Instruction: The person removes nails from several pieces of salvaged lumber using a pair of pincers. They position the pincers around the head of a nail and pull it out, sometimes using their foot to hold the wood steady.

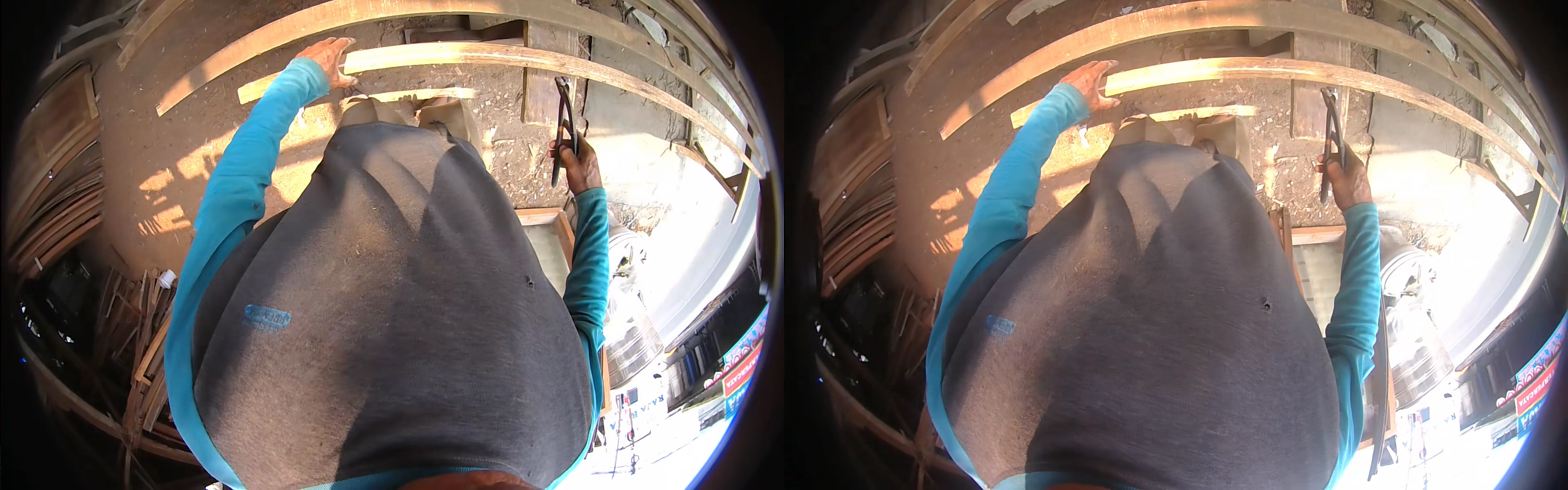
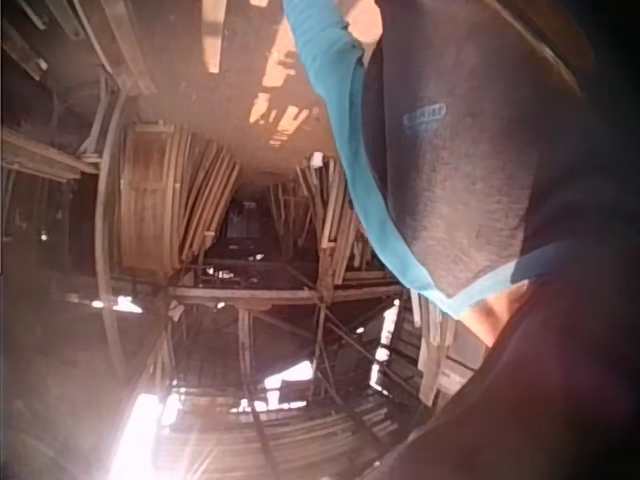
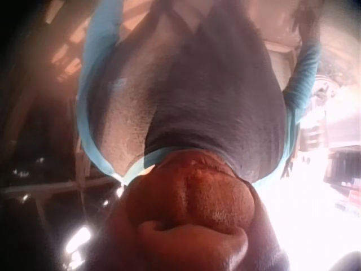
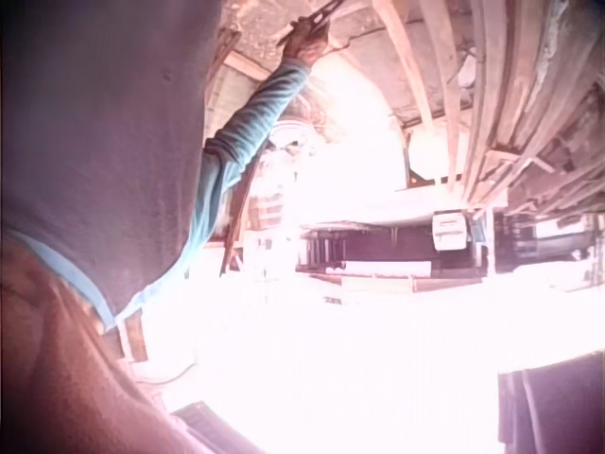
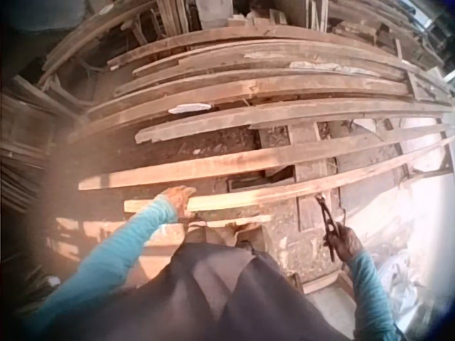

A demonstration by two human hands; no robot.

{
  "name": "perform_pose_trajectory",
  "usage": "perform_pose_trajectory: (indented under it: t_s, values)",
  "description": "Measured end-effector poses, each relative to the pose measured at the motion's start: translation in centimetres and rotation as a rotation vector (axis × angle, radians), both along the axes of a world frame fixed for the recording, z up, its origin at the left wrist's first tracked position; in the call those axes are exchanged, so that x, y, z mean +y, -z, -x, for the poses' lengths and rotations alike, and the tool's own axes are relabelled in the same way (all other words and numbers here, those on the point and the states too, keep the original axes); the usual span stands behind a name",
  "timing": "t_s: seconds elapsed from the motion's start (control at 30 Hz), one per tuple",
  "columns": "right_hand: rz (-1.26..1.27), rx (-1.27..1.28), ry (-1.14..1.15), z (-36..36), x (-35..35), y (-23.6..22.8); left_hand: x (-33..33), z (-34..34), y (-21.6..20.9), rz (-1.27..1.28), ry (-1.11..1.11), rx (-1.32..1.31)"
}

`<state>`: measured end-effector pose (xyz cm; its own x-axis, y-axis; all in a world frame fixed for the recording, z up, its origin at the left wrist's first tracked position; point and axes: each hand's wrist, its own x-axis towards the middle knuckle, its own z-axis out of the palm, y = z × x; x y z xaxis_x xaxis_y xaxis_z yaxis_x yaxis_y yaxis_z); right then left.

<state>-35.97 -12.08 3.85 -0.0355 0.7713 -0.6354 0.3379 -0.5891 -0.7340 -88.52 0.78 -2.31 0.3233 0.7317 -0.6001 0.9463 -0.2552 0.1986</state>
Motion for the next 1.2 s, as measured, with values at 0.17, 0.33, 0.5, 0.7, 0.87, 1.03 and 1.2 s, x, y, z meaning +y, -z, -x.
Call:
perform_pose_trajectory:
  t_s: [0.17, 0.33, 0.5, 0.7, 0.87, 1.03, 1.2]
  values:
    - [0.094, 0.083, 0.095, 9.8, -2.2, -2.1, -1.1, 5.4, -0.8, 0.04, -0.067, 0.054]
    - [0.11, 0.173, 0.072, 18.6, -1.8, -1.6, -0.7, 8.5, -0.1, 0.104, -0.011, 0.177]
    - [0.097, 0.017, 0.063, 22.7, -0.7, -1.6, -3.1, 7.8, -0.2, 0.033, -0.089, 0.034]
    - [0.163, -0.119, 0.135, 24.3, -2.2, -1.6, -7.9, 8.8, 3.6, -0.514, -0.058, -0.072]
    - [0.225, -0.245, -0.097, 28.1, -3.5, -2.8, -8.9, 8.2, 3.7, -0.591, -0.086, -0.133]
    - [0.153, -0.34, -0.207, 32.5, -5.2, -0.8, -8.8, 8.3, 3.7, -0.575, -0.086, -0.113]
    - [0.241, -0.212, -0.036, 34.9, -4.7, -1.7, -9.1, 8.4, 4.3, -0.625, -0.089, -0.154]
